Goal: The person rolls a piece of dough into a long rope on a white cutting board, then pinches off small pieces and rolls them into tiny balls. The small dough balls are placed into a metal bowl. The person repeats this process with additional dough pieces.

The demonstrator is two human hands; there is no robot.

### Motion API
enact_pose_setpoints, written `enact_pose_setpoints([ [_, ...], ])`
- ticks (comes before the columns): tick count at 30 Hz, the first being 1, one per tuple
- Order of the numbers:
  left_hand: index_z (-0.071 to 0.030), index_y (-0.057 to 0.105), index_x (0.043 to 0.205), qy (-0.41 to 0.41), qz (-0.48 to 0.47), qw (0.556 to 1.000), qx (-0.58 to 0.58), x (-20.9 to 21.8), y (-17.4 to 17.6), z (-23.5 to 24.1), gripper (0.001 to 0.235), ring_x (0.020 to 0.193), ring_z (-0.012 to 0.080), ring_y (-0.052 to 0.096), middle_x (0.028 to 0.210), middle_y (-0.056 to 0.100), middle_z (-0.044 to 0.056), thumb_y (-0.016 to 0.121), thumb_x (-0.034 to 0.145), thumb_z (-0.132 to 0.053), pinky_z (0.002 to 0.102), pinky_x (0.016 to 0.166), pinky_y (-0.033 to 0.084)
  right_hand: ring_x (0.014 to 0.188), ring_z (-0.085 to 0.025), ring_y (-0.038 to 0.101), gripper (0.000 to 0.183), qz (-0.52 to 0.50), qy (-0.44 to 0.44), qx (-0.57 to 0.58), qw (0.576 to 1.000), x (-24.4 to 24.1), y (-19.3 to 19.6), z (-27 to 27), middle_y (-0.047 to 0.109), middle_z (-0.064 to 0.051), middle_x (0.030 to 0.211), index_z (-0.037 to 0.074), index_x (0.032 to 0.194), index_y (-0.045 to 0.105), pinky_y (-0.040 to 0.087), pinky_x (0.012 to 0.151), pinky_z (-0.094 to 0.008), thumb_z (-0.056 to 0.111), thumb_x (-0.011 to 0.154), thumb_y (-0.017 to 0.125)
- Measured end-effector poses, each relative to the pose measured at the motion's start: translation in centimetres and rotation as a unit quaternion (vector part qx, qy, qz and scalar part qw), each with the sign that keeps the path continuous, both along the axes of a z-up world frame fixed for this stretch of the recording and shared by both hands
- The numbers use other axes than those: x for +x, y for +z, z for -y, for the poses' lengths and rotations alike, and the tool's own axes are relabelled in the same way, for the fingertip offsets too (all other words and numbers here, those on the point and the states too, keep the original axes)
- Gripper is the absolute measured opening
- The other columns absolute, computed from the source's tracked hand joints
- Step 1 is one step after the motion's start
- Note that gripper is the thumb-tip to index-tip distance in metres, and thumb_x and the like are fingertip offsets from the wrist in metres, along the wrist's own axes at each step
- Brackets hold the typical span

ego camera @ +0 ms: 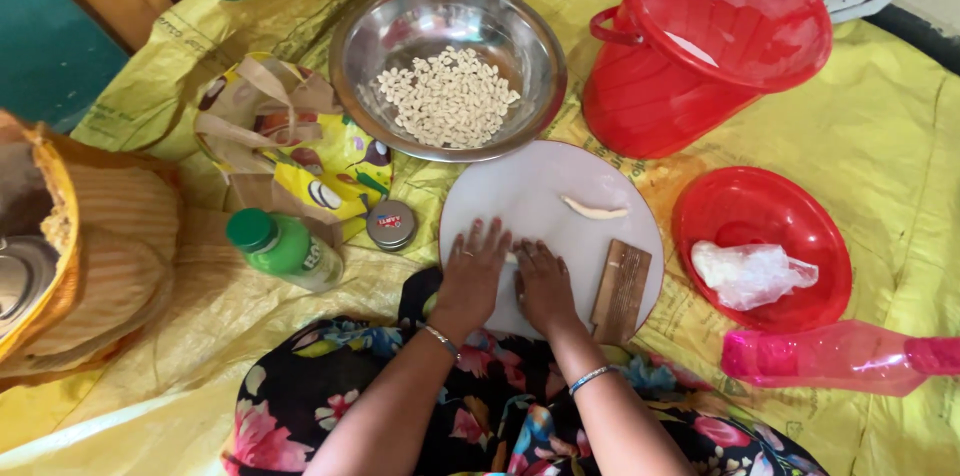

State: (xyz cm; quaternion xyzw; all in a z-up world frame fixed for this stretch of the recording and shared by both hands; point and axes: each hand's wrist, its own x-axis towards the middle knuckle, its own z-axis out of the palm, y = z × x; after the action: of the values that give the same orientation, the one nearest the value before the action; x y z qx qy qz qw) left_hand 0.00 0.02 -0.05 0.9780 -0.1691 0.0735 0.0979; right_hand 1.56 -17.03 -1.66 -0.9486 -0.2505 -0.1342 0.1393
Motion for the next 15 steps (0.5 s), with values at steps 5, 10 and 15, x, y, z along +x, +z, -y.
enact_pose_setpoints([
  [5,0.001,0.053,0.14,0.023,-0.006,0.999,0.034,1.1,-3.7,0.7,0.051,0.127,0.0383,0.051,0.143,0.053,0.02,0.057,0.091,-0.012,0.048,0.107,0.04,0.117,-0.038,0.061,0.043,-0.04,-0.025,0.063,0.997,0.7,0.1,1.1,0.067,-0.017,0.124,0.007,0.124,0.068,0.051,0.1,-0.045,0.001,0.082,0.065],
  [10,-0.004,0.069,0.108,0.058,-0.028,0.998,0.024,0.4,-4.3,1.0,0.022,0.102,0.0287,0.064,0.111,0.065,0.012,0.06,0.09,-0.012,0.04,0.089,0.051,0.108,-0.038,0.061,0.042,-0.066,-0.04,0.071,0.994,-0.2,0.1,1.7,0.069,-0.016,0.117,0.007,0.12,0.071,0.051,0.094,-0.046,-0.001,0.079,0.066],
  [15,-0.006,0.07,0.1,0.074,-0.028,0.997,0.018,0.4,-3.4,1.0,0.017,0.101,0.0279,0.064,0.106,0.064,0.011,0.062,0.088,-0.014,0.04,0.086,0.051,0.107,-0.036,0.062,0.04,-0.088,-0.043,0.067,0.993,-0.4,0.6,1.6,0.07,-0.014,0.115,0.009,0.12,0.072,0.051,0.095,-0.044,0.0,0.081,0.067],
])
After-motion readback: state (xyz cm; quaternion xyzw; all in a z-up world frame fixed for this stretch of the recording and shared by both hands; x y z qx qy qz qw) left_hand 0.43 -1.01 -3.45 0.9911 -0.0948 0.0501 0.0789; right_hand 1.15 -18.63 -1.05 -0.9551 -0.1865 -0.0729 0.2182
